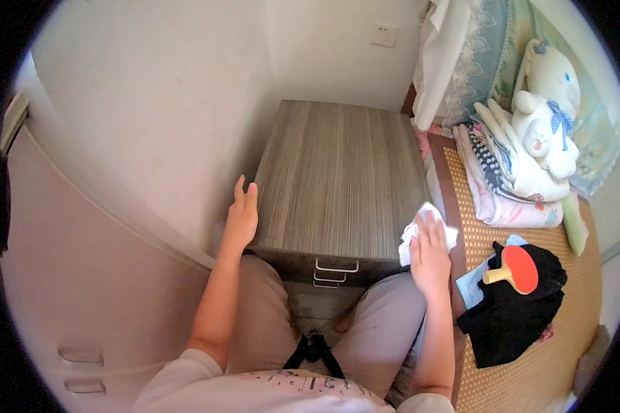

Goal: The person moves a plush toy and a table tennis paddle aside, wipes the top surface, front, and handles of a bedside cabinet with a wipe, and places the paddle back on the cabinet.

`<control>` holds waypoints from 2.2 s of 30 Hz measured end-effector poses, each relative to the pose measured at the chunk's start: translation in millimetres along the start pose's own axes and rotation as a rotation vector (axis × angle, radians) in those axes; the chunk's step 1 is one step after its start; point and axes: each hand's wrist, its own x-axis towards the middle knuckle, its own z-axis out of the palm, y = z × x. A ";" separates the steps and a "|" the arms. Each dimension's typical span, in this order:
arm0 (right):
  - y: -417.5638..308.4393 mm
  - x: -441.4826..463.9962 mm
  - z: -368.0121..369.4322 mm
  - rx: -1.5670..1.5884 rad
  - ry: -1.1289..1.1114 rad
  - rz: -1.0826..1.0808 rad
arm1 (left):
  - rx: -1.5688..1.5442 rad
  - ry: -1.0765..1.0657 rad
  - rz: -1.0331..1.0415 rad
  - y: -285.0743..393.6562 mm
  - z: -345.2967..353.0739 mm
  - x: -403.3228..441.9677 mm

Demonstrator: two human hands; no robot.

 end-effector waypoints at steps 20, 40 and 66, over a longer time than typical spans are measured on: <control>-217.4 309.3 189.0 -0.191 -0.173 -0.391 | 0.211 0.020 0.250 4.7 5.7 -0.8; -186.6 273.2 160.8 -0.009 -0.228 -0.668 | 0.529 -0.060 0.301 1.8 14.7 3.8; -131.1 111.2 66.8 0.001 -0.382 -0.865 | 0.523 -0.074 0.371 -7.3 14.6 12.3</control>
